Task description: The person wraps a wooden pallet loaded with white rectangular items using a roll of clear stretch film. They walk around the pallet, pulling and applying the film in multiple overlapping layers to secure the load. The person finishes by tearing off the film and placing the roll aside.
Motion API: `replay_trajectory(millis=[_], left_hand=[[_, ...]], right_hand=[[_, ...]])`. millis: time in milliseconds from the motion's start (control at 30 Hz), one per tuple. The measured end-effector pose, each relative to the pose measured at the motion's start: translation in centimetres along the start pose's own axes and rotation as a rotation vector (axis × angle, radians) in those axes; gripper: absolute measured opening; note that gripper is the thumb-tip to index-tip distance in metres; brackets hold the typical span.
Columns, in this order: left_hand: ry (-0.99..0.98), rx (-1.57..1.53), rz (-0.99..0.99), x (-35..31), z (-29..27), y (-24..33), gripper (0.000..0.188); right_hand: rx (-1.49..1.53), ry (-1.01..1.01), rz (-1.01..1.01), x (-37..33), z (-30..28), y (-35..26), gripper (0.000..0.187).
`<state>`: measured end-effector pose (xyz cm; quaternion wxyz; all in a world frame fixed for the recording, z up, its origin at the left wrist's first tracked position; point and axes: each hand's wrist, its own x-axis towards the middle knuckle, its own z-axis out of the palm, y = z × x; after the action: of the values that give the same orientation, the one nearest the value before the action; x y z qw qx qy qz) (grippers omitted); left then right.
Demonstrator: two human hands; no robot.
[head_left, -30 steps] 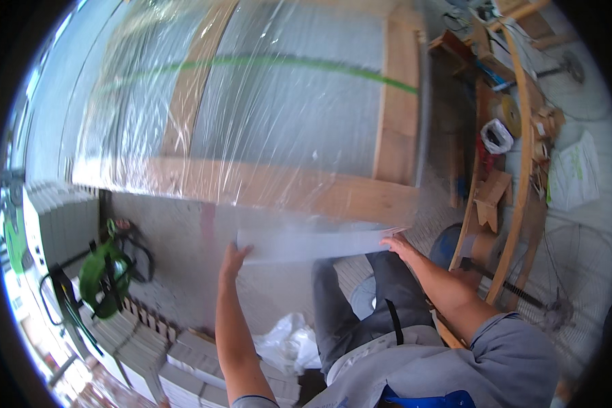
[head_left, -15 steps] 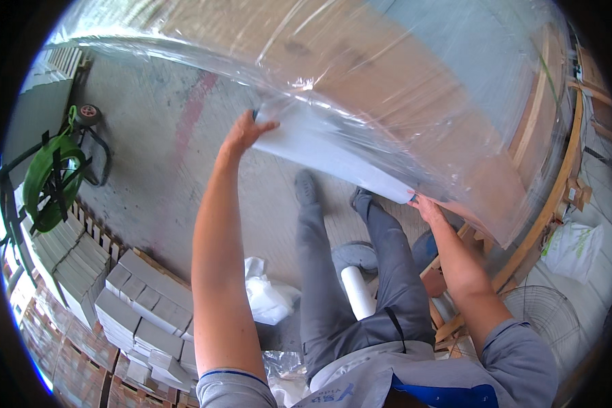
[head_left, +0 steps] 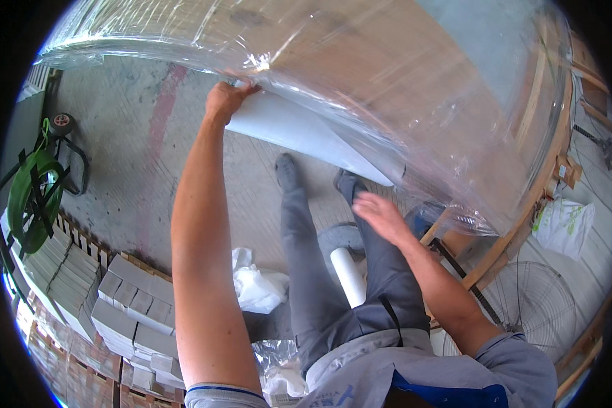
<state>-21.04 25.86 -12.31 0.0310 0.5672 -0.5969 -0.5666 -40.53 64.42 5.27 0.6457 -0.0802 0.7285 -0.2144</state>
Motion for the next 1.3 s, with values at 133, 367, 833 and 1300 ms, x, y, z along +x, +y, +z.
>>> replay_trajectory(millis=[133, 367, 833, 1300], left_hand=[[0.033, 0.138, -0.115, -0.2, -0.1, 0.8, 0.065], [0.089, 0.403, -0.012, -0.8, -0.1, 0.8, 0.068], [0.085, 0.477, -0.247, -3.1, -0.1, 5.3, 0.062], [-0.057, 0.136, -0.201, -3.3, -0.4, 5.7, 0.053]], right_hand=[[-0.48, 0.053, -0.96, 2.6, 5.4, -11.9, 0.063], [-0.094, -0.161, -0.523, 6.0, 0.8, -13.6, 0.062], [-0.266, 0.65, -0.473, -1.7, -9.2, 0.2, 0.041], [1.106, 0.754, 0.009, 9.7, -9.1, 7.1, 0.055]])
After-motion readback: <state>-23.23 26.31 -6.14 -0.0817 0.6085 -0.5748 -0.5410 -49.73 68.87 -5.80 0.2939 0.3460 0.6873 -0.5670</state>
